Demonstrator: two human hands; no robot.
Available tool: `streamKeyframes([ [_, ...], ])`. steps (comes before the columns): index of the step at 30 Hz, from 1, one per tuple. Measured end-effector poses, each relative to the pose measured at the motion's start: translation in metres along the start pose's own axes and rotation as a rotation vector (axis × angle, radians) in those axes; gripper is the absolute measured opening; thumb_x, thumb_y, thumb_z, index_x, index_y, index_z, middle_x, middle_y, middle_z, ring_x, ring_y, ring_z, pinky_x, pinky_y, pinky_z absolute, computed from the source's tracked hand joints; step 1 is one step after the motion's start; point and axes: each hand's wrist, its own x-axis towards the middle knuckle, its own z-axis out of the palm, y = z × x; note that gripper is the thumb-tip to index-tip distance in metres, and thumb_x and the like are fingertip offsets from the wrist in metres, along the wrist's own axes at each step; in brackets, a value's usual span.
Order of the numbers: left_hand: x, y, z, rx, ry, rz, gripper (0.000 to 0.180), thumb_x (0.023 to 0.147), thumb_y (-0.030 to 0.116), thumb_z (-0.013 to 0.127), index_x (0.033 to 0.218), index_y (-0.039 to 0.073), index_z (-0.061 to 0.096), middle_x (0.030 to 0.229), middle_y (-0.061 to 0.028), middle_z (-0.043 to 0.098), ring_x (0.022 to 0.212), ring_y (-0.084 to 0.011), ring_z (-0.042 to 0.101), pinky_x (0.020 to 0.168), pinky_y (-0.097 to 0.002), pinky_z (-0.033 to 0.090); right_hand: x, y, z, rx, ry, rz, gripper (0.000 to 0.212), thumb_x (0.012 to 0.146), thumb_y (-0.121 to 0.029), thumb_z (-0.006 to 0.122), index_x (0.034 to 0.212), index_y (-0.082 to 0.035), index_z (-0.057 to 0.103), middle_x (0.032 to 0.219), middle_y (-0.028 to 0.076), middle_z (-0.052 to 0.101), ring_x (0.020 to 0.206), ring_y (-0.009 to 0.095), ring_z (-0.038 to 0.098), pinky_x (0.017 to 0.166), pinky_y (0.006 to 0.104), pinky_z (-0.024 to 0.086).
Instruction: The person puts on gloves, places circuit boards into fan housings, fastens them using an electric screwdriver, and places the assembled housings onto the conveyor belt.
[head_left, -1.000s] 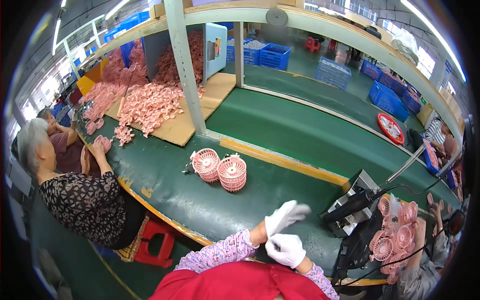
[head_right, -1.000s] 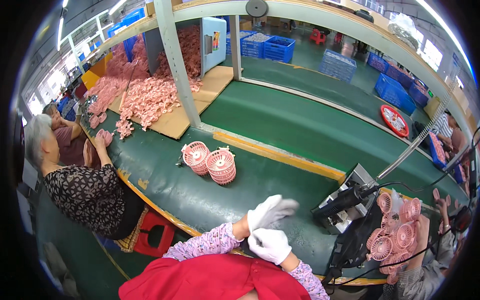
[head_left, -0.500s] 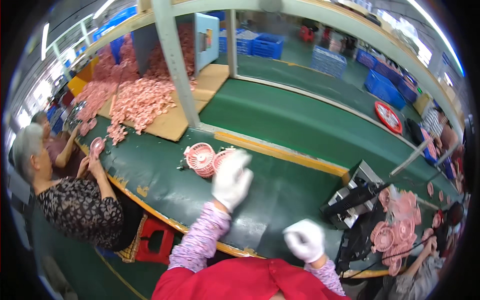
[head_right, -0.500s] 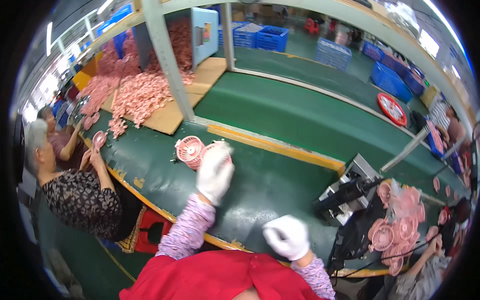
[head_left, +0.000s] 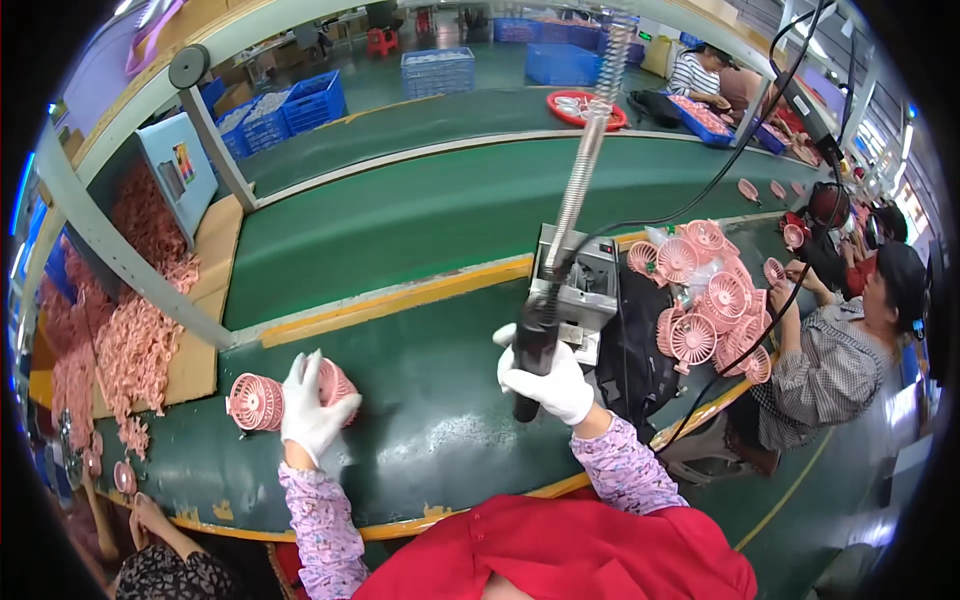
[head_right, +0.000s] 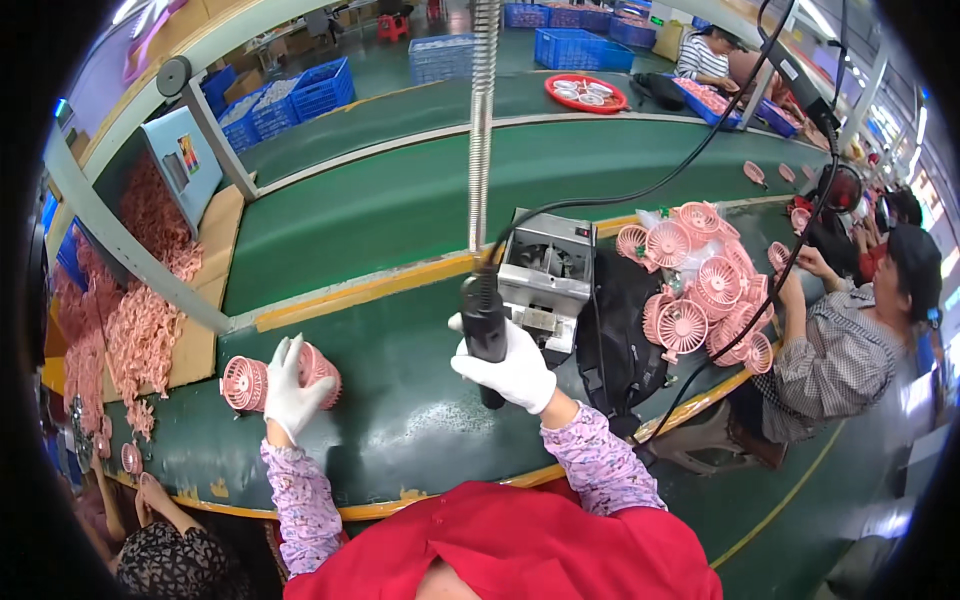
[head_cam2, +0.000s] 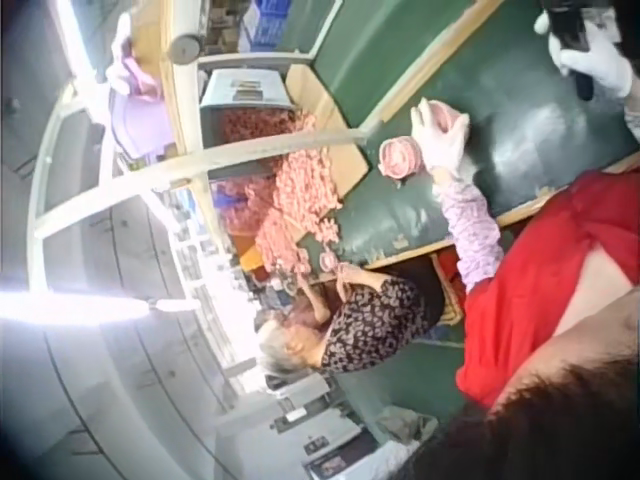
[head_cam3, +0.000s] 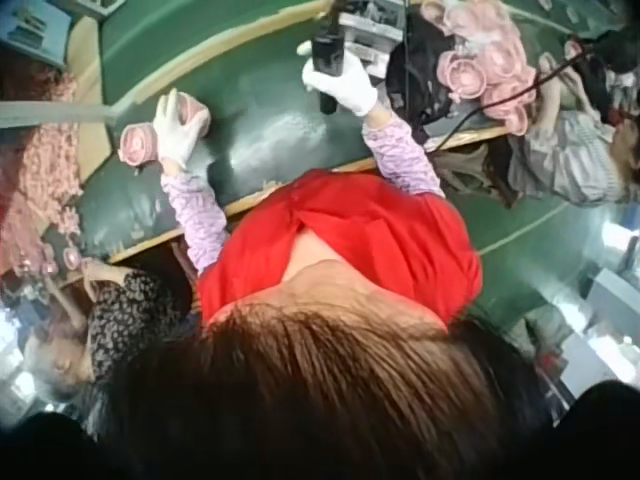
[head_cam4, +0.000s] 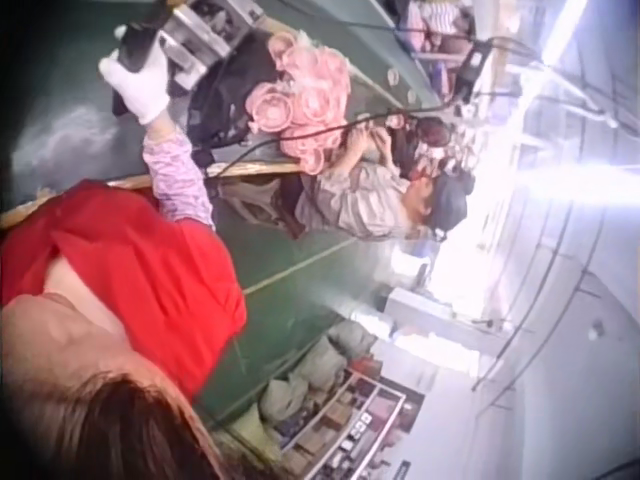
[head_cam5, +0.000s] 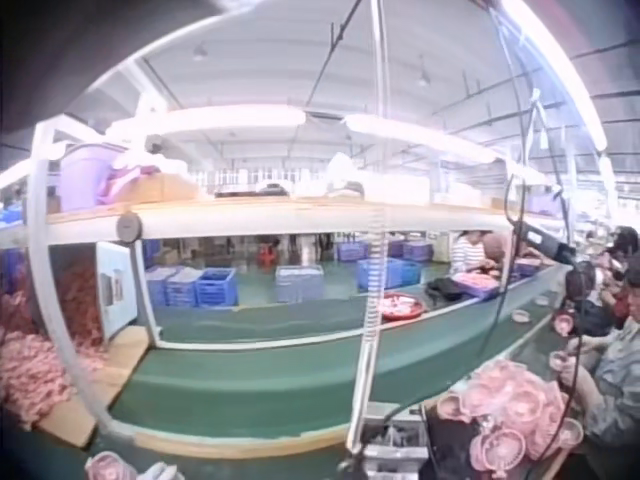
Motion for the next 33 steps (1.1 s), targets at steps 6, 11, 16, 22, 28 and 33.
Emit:
streamKeyframes([
  [6, -0.03, 0.061, 0.026, -0.182, -0.236, 0.227, 0.065, 0.066, 0.024, 0.072, 0.122, 0.003, 0.048, 0.141, -0.0274, 0.018, 0.13, -0.0407, 0.024, 0.104, -0.0378, 0.028, -0.009, -0.022, -0.012, 0.22, 0.154, -0.295, 0.038, 0.073, -0.005, 0.064, 0.107, 0.001, 0.048, 0.066, 0.005, 0.056, 0.053, 0.012, 0.054, 0.047, 0.0229, 0.043],
  [11, -0.042, 0.107, 0.047, -0.259, -0.177, 0.521, 0.045, 0.064, 0.03, 0.075, 0.101, 0.01, 0.061, 0.13, -0.0226, 0.04, 0.108, -0.038, 0.051, 0.087, -0.0367, 0.045, 0.013, -0.038, -0.03, 0.141, 0.206, -0.502, 0.074, 0.065, -0.055, 0.071, 0.108, -0.001, 0.045, 0.066, 0.005, 0.054, 0.053, 0.016, 0.052, 0.05, 0.0277, 0.043],
  [16, -0.055, 0.112, 0.066, -0.35, -0.343, 0.446, 0.033, 0.067, 0.032, 0.072, 0.09, 0.01, 0.063, 0.096, -0.0108, 0.057, 0.08, -0.0276, 0.059, 0.067, -0.0358, 0.048, 0.026, -0.03, -0.035, -0.021, 0.302, -0.49, 0.066, 0.067, -0.053, 0.069, 0.103, -0.002, 0.048, 0.061, 0.008, 0.054, 0.052, 0.017, 0.052, 0.048, 0.0276, 0.042],
  [22, -0.055, 0.112, 0.076, -0.394, -0.066, 0.655, 0.021, 0.067, 0.028, 0.072, 0.067, 0.011, 0.06, 0.066, -0.0054, 0.054, 0.063, -0.0252, 0.054, 0.055, -0.0377, 0.041, 0.021, -0.009, -0.034, 0.21, 0.272, -0.439, 0.065, 0.071, -0.057, 0.059, 0.104, -0.001, 0.049, 0.062, 0.011, 0.054, 0.05, 0.02, 0.051, 0.046, 0.028, 0.041],
  [28, -0.063, 0.115, 0.081, -0.305, 0.026, 0.671, 0.022, 0.067, 0.028, 0.072, 0.065, 0.01, 0.058, 0.065, -0.0054, 0.05, 0.06, -0.0244, 0.053, 0.055, -0.0365, 0.041, 0.002, -0.037, -0.014, 0.24, 0.162, -0.301, 0.081, 0.065, -0.066, 0.063, 0.109, -0.001, 0.044, 0.063, 0.006, 0.053, 0.048, 0.015, 0.05, 0.043, 0.0271, 0.04],
  [33, -0.063, 0.117, 0.079, -0.303, 0.026, 0.684, 0.023, 0.068, 0.028, 0.071, 0.064, 0.01, 0.058, 0.064, -0.0057, 0.049, 0.059, -0.0247, 0.052, 0.054, -0.0365, 0.041, -0.001, -0.036, 0.018, 0.509, 0.026, -0.361, 0.078, 0.062, -0.042, 0.08, 0.111, 0.006, 0.043, 0.072, 0.01, 0.057, 0.059, 0.017, 0.057, 0.05, 0.0258, 0.048],
])
